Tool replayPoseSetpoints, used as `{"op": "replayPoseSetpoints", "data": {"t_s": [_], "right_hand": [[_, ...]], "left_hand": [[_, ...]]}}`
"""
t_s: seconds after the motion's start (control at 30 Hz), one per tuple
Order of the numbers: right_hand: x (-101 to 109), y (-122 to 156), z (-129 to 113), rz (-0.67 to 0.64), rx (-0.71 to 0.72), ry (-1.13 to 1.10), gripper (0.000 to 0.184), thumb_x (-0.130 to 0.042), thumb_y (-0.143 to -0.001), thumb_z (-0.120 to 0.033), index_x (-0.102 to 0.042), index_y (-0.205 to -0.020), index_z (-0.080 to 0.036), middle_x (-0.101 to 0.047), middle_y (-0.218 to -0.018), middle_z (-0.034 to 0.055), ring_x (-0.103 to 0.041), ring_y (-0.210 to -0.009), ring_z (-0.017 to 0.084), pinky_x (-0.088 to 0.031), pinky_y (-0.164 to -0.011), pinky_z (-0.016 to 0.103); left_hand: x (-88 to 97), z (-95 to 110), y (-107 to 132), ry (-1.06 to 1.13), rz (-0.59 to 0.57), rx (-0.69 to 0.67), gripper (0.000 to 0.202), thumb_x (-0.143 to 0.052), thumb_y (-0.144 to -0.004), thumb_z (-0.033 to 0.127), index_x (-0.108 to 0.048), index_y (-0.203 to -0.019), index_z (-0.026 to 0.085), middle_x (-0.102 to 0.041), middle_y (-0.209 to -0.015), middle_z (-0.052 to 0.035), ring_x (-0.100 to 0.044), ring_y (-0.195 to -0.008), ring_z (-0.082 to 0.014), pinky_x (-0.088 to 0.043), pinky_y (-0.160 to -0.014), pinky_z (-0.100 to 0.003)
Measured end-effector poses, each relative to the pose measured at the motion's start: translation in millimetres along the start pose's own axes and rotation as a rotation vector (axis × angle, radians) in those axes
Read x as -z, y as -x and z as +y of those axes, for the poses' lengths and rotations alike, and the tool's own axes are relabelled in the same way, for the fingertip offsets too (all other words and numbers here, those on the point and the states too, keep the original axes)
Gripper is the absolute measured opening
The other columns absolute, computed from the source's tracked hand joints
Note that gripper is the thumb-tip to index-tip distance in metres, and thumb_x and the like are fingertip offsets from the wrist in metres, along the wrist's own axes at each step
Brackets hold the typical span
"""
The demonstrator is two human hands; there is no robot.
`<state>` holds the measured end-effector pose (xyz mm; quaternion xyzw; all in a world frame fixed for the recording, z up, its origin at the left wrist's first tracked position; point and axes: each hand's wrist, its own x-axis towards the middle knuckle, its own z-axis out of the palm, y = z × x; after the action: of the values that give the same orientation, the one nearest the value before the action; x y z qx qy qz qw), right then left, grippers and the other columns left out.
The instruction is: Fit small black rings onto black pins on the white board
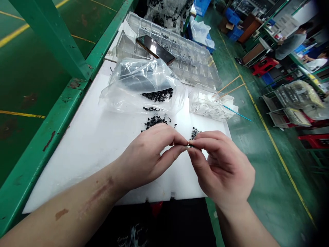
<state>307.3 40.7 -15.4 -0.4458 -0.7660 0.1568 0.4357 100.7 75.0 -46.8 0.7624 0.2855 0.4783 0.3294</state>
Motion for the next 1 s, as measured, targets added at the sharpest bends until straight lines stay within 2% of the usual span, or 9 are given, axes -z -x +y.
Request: {"op": "replayPoseSetpoints", "data": {"t_s": [0.23, 0.4, 0.47, 0.53, 0.6, 0.67, 0.77, 0.9, 1.0], "right_hand": [[-4, 7, 5, 0.105, -0.112, -0.269, 0.012, -0.079, -0.099, -0.014, -0.080, -0.107, -0.023, -0.073, -0.100, 0.0048, -0.070, -0.090, 0.018, -0.058, -0.074, 0.033], [-15, 17, 8, 0.165, -0.365, -0.551, 0.005, -0.080, -0.103, -0.030, -0.080, -0.106, -0.026, -0.072, -0.093, 0.0029, -0.068, -0.072, 0.016, -0.054, -0.061, 0.031], [-19, 21, 8, 0.138, -0.395, -0.499, 0.007, -0.080, -0.103, -0.032, -0.079, -0.106, -0.026, -0.074, -0.093, 0.0026, -0.069, -0.074, 0.016, -0.056, -0.064, 0.031], [-21, 23, 6, 0.052, -0.369, -0.392, 0.004, -0.079, -0.103, -0.028, -0.078, -0.106, -0.026, -0.075, -0.095, 0.0024, -0.070, -0.081, 0.016, -0.058, -0.071, 0.031], [-23, 24, 4, -0.044, -0.322, -0.311, 0.001, -0.076, -0.103, -0.024, -0.076, -0.103, -0.026, -0.074, -0.093, 0.0017, -0.068, -0.083, 0.016, -0.057, -0.073, 0.031], [-24, 25, 1, -0.084, -0.290, -0.259, 0.007, -0.074, -0.103, -0.022, -0.072, -0.097, -0.024, -0.071, -0.087, 0.0007, -0.065, -0.079, 0.016, -0.055, -0.071, 0.031], [-26, 26, 0, -0.059, -0.273, -0.219, 0.009, -0.072, -0.102, -0.020, -0.070, -0.094, -0.024, -0.070, -0.085, 0.0006, -0.064, -0.077, 0.016, -0.054, -0.070, 0.032], [-31, 30, 4, 0.029, -0.281, -0.262, 0.005, -0.073, -0.104, -0.022, -0.074, -0.100, -0.025, -0.076, -0.097, 0.0048, -0.071, -0.091, 0.020, -0.059, -0.078, 0.036], [-33, 30, 5, 0.032, -0.306, -0.278, 0.004, -0.075, -0.104, -0.025, -0.075, -0.100, -0.025, -0.077, -0.101, 0.0063, -0.073, -0.096, 0.022, -0.061, -0.080, 0.037]], "left_hand": [[3.6, 2, -3, 0.073, -0.125, 0.080, 0.003, -0.071, -0.107, 0.016, -0.072, -0.108, 0.018, -0.077, -0.099, -0.0012, -0.073, -0.094, -0.0152, -0.056, -0.084, -0.028], [5.7, 4, -4, 0.177, -0.014, 0.170, 0.007, -0.072, -0.105, 0.016, -0.073, -0.102, 0.023, -0.077, -0.094, -0.0014, -0.072, -0.088, -0.0172, -0.058, -0.079, -0.031], [5.9, 4, -4, 0.249, 0.059, 0.239, 0.006, -0.074, -0.104, 0.018, -0.075, -0.102, 0.023, -0.079, -0.096, -0.0025, -0.074, -0.090, -0.0184, -0.060, -0.079, -0.032], [5.5, 3, -4, 0.309, 0.095, 0.295, 0.005, -0.076, -0.103, 0.018, -0.077, -0.103, 0.023, -0.081, -0.099, -0.0028, -0.076, -0.091, -0.0182, -0.062, -0.080, -0.031], [4.4, 1, -4, 0.345, 0.086, 0.324, 0.009, -0.077, -0.101, 0.016, -0.078, -0.107, 0.023, -0.082, -0.099, -0.0023, -0.077, -0.090, -0.0172, -0.063, -0.079, -0.030], [3.0, 1, -3, 0.361, 0.068, 0.340, 0.015, -0.079, -0.099, 0.013, -0.078, -0.111, 0.023, -0.082, -0.098, -0.0018, -0.078, -0.088, -0.0163, -0.064, -0.077, -0.028], [1.0, 1, -2, 0.391, 0.073, 0.358, 0.020, -0.081, -0.098, 0.014, -0.076, -0.116, 0.023, -0.080, -0.094, -0.0008, -0.078, -0.085, -0.0154, -0.065, -0.075, -0.025], [0.4, 2, -2, 0.437, 0.071, 0.372, 0.025, -0.082, -0.099, 0.015, -0.074, -0.121, 0.023, -0.082, -0.093, 0.0006, -0.082, -0.090, -0.0142, -0.066, -0.081, -0.022], [0.6, 2, -2, 0.423, 0.084, 0.381, 0.025, -0.083, -0.098, 0.016, -0.075, -0.120, 0.023, -0.084, -0.094, 0.0001, -0.083, -0.092, -0.0152, -0.067, -0.082, -0.023]]}}
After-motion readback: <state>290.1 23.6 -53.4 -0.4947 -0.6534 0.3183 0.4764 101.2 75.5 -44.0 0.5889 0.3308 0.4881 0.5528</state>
